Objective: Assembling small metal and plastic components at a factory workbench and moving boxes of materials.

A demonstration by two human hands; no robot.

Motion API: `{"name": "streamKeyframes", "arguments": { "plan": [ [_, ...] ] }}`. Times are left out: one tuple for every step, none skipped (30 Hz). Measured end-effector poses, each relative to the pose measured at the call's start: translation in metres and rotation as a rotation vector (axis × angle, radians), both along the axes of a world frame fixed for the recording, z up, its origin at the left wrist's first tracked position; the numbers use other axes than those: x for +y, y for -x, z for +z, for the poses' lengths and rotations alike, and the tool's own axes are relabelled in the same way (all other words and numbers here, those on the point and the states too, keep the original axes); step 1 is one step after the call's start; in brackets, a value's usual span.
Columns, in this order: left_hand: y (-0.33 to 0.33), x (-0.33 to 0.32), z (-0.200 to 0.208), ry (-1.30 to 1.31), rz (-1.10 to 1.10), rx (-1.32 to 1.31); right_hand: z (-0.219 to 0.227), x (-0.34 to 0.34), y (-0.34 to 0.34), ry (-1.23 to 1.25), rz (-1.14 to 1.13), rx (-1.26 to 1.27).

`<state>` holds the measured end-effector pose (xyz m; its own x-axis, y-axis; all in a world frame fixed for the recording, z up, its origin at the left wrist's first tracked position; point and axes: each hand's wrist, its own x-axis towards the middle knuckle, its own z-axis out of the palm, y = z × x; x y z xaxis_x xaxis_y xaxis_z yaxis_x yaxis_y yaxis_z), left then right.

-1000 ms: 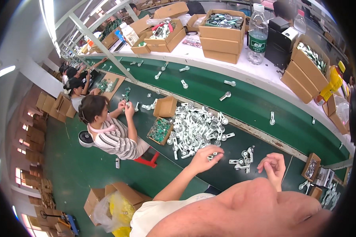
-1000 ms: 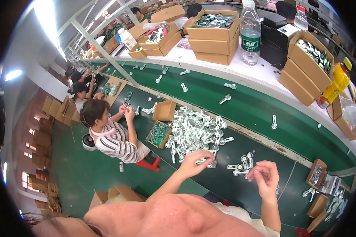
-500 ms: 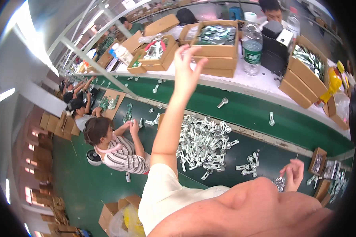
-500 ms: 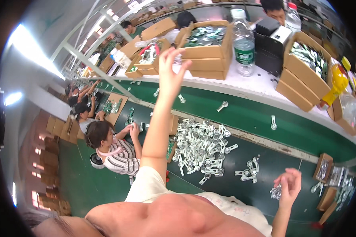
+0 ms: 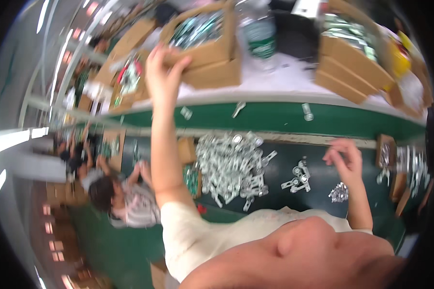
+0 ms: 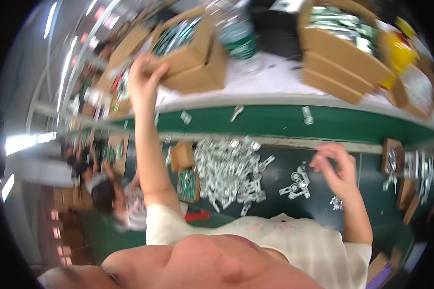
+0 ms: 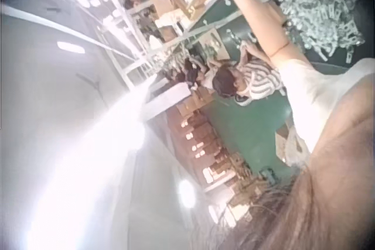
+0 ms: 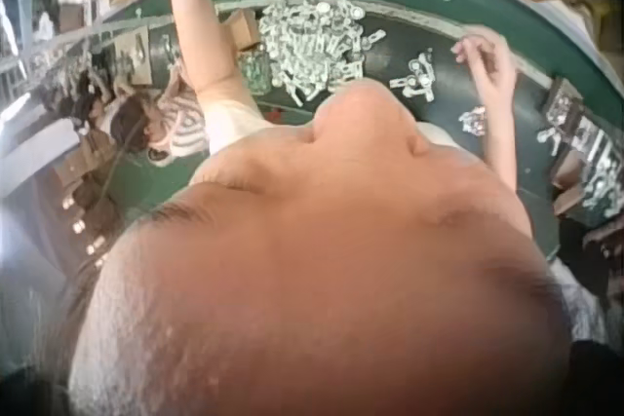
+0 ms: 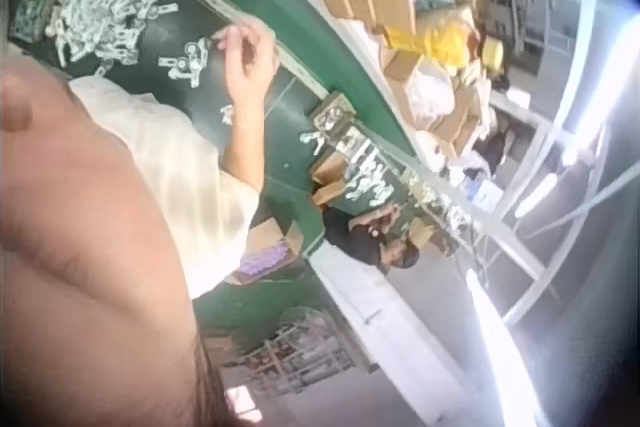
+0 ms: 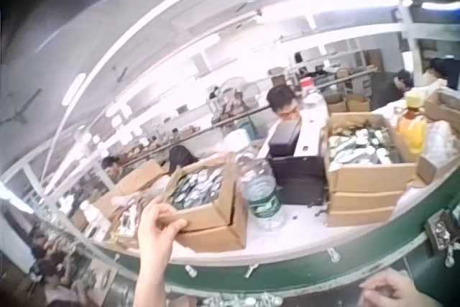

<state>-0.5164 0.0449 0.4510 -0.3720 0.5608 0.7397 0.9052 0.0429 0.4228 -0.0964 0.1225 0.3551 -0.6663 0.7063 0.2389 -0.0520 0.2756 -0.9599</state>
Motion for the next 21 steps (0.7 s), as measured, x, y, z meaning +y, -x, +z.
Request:
{"name": "streamKeyframes", "arguments": {
  "plan": [
    [-0.006, 0.002, 0.009, 0.002, 0.040, -0.054, -0.008, 0.003, -0.001, -0.009, -0.015, 0.002],
    [-0.008, 0.005, 0.018, 0.025, 0.041, -0.113, -0.017, 0.005, -0.002, -0.004, -0.031, 0.039],
    [-0.006, 0.010, 0.021, -0.004, 0.015, -0.125, -0.020, 0.006, -0.003, 0.012, -0.051, 0.036],
    [-0.003, 0.011, 0.022, 0.005, 0.015, -0.154, -0.022, 0.006, -0.002, 0.041, -0.052, 0.016],
    [0.002, 0.008, 0.020, 0.002, 0.019, -0.088, -0.025, 0.005, 0.002, 0.059, -0.045, 0.009],
    [0.005, 0.007, 0.019, 0.002, 0.008, -0.024, -0.027, 0.004, 0.004, 0.077, -0.052, -0.001],
    [0.006, 0.004, 0.018, -0.002, 0.029, -0.022, -0.029, 0.003, 0.008, 0.084, -0.054, -0.001],
    [0.004, 0.001, 0.017, -0.018, -0.020, -0.147, -0.032, 0.004, 0.010, 0.080, -0.037, 0.001],
    [0.004, -0.002, 0.017, -0.036, -0.073, -0.271, -0.035, 0.005, 0.013, 0.099, -0.043, -0.003],
    [0.008, 0.004, 0.016, -0.082, -0.034, 0.006, -0.030, 0.001, 0.007, 0.109, -0.088, -0.013],
    [0.008, 0.009, 0.016, -0.095, -0.064, 0.001, -0.022, -0.002, 0.003, 0.111, -0.119, -0.008],
    [-0.002, 0.014, 0.018, -0.102, -0.115, -0.094, -0.016, -0.001, 0.004, -0.014, -0.138, -0.042],
    [-0.008, 0.006, 0.018, -0.078, -0.109, -0.174, -0.017, 0.005, 0.020, -0.108, -0.102, -0.063],
    [-0.014, 0.000, 0.018, -0.099, -0.132, -0.279, -0.009, 0.015, 0.039, -0.399, -0.005, -0.131],
    [-0.013, -0.003, 0.018, -0.107, -0.109, -0.271, 0.018, 0.015, 0.067, -0.596, 0.039, -0.107],
    [-0.009, -0.013, 0.017, -0.107, -0.057, -0.251, 0.036, 0.014, 0.104, -0.782, 0.111, -0.060],
    [-0.004, -0.019, 0.018, -0.107, -0.077, -0.289, 0.052, 0.011, 0.132, -1.006, 0.109, -0.027],
    [-0.009, -0.011, 0.021, -0.147, -0.161, -0.355, 0.066, 0.010, 0.148, -1.167, 0.047, -0.054],
    [-0.013, -0.006, 0.024, -0.180, -0.225, -0.414, 0.077, 0.010, 0.167, -1.213, 0.000, -0.066],
    [-0.008, -0.005, 0.027, -0.183, -0.265, -0.410, 0.084, 0.012, 0.186, -1.259, -0.041, -0.068],
    [-0.014, -0.007, 0.036, -0.156, -0.247, -0.418, 0.083, 0.019, 0.205, -1.288, -0.084, -0.095]
  ]
}}
